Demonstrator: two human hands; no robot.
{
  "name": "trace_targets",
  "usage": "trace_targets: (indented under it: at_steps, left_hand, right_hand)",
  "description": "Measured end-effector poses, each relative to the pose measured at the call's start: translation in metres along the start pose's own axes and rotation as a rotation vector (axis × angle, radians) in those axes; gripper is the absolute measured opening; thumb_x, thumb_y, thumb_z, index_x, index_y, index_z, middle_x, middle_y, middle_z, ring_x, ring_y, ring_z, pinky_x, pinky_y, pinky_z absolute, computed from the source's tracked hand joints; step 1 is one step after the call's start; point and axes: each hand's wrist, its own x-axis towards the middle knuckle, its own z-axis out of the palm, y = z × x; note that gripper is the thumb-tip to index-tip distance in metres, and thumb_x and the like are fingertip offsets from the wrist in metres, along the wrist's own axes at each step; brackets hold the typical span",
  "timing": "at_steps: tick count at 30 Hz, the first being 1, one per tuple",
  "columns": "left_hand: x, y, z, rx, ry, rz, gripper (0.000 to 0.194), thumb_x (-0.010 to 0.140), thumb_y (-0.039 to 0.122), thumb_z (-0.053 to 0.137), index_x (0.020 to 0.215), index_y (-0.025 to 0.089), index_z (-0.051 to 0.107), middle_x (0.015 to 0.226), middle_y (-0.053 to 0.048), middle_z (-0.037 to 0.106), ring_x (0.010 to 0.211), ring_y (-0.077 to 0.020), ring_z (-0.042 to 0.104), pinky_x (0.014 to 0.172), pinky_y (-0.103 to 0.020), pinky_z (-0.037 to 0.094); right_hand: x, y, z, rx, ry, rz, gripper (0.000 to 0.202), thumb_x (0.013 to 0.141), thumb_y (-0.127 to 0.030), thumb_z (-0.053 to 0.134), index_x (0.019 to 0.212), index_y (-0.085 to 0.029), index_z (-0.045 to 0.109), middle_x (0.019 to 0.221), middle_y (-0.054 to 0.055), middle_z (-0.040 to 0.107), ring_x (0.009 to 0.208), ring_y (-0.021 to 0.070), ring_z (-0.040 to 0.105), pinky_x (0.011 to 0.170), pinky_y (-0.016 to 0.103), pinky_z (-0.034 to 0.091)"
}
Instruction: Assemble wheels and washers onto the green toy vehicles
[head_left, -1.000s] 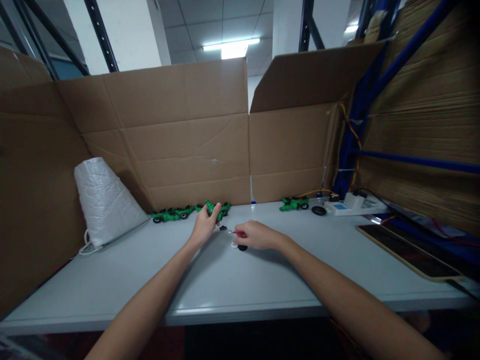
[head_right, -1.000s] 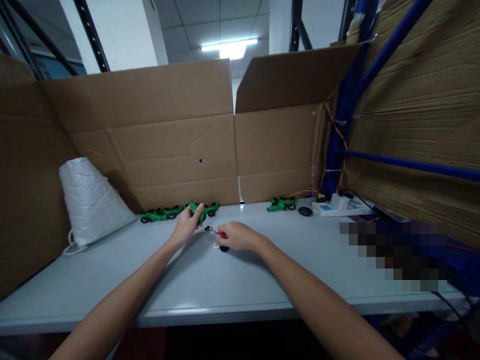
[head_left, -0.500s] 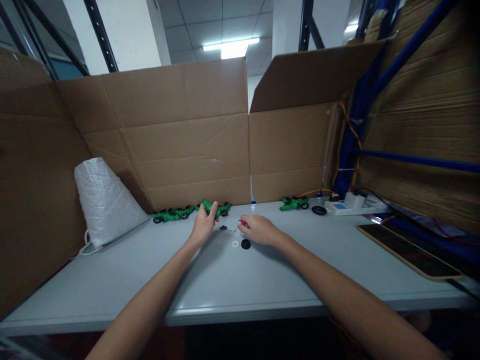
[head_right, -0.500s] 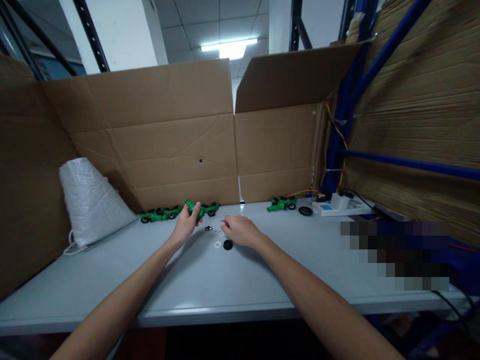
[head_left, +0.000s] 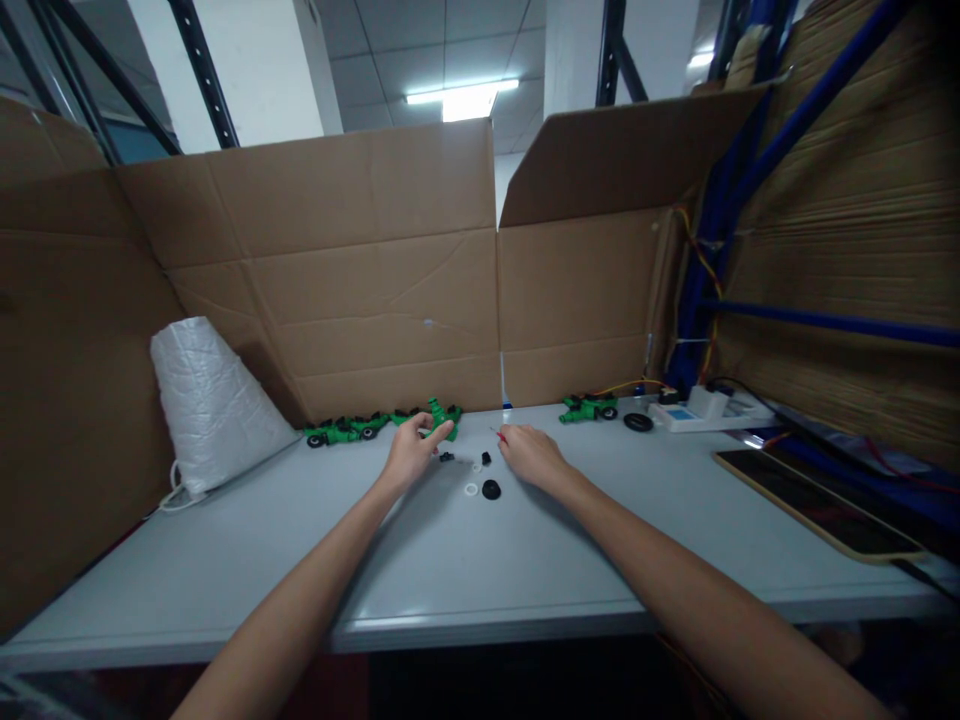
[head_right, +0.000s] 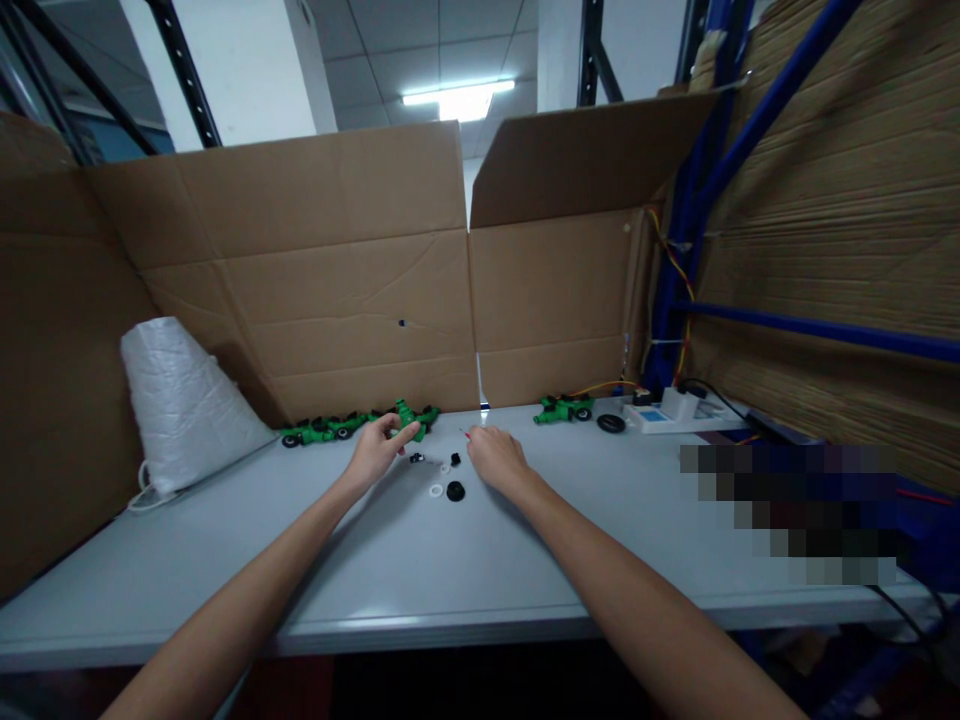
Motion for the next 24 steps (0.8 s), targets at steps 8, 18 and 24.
trace_targets:
  at_steps: [8,18,24]
  left_hand:
    - [-0.003,0.009,-0.001,0.005,0.039,0.054,0.046,0.068,0.049,0.086,0.097,0.017,0.07,0.098,-0.008,0.073,0.095,-0.0248,0.067,0.084,-0.033,0.048]
    - [-0.008,0.02,-0.002,0.016,-0.008,0.066,0.042,0.069,0.053,0.085,0.082,0.019,0.063,0.077,0.0,0.065,0.073,-0.0179,0.058,0.069,-0.028,0.042]
    - [-0.013,0.026,0.001,-0.105,-0.213,0.072,0.043,0.072,0.055,0.084,0.086,0.017,0.067,0.076,-0.003,0.067,0.067,-0.0164,0.057,0.062,-0.027,0.04]
  right_hand:
    - [-0.004,-0.003,-0.003,-0.026,-0.019,0.0,0.028,0.1,-0.025,0.047,0.114,-0.018,0.071,0.117,0.018,0.073,0.106,0.0304,0.07,0.083,0.034,0.047]
    - [-0.002,-0.005,-0.006,0.182,0.146,-0.059,0.026,0.103,-0.034,0.048,0.114,-0.017,0.065,0.115,0.015,0.072,0.105,0.0274,0.068,0.086,0.035,0.046]
    - [0.009,-0.014,-0.01,0.838,0.288,-0.315,0.029,0.103,-0.04,0.046,0.11,-0.02,0.065,0.105,0.006,0.07,0.091,0.0181,0.063,0.078,0.028,0.048]
